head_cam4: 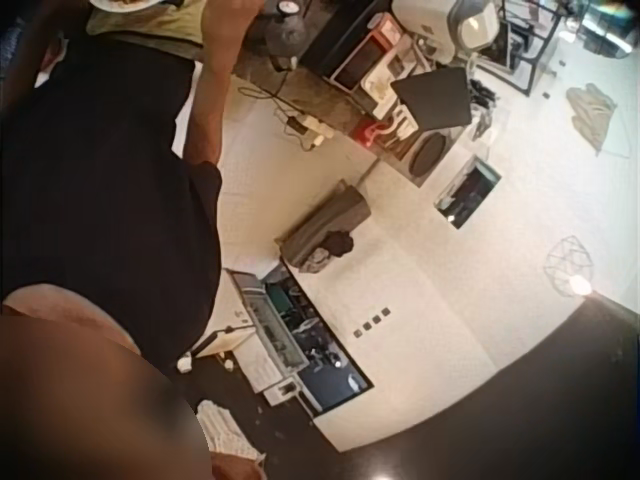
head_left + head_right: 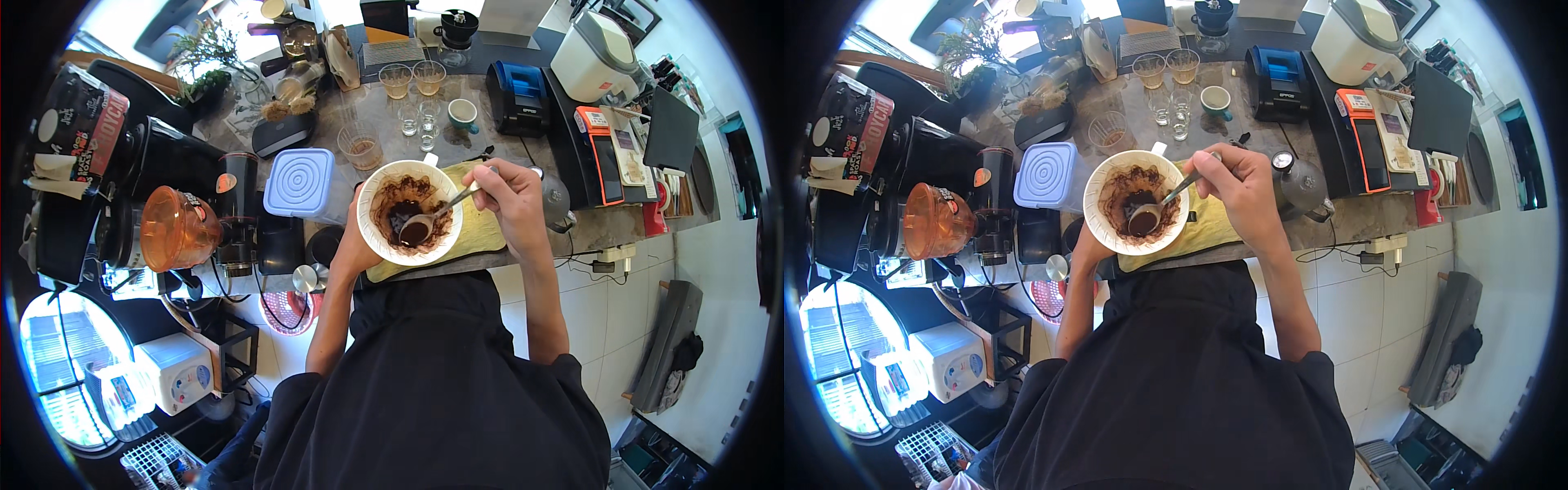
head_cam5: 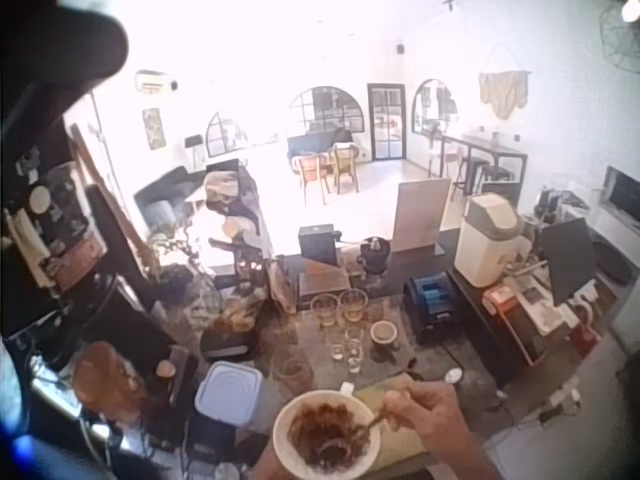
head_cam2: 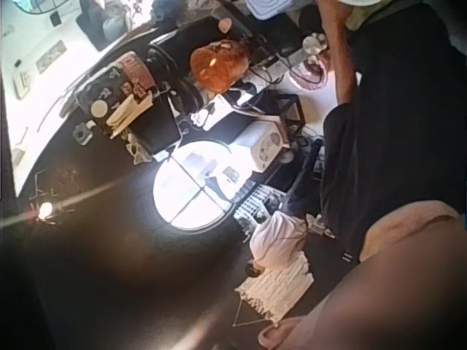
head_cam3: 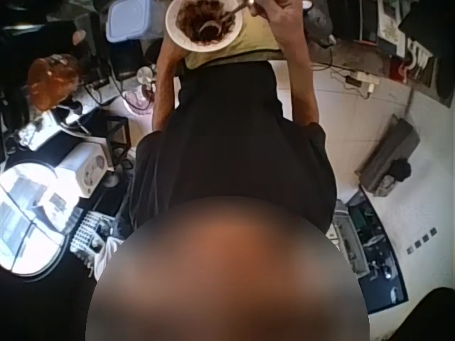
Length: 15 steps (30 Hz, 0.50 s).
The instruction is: Stirring a dark liquid mixture in a white cup using a spoon.
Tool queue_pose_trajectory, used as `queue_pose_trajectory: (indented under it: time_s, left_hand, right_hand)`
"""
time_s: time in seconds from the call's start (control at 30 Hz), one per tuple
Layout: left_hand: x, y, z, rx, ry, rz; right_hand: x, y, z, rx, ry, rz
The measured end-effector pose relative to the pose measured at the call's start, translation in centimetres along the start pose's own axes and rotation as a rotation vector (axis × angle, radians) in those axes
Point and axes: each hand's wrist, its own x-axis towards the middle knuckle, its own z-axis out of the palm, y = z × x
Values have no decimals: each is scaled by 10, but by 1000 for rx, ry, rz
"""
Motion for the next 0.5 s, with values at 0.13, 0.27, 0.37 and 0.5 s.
queue_pose_trajectory:
  time_s: [0.13,0.27,0.37,0.5]
  left_hand:
    - [-1,3,3,-108,10,-27]
    - [0,-1,4,-111,-6,-58]
    - [0,-2,4,-113,0,-80]
    - [2,-5,3,-62,-11,-57]
  right_hand:
    - [-6,-13,1,-220,-34,-71]
    - [-6,-15,5,-258,31,-64]
    - [-5,-9,12,-334,65,-130]
    - [-3,6,15,-351,58,-35]
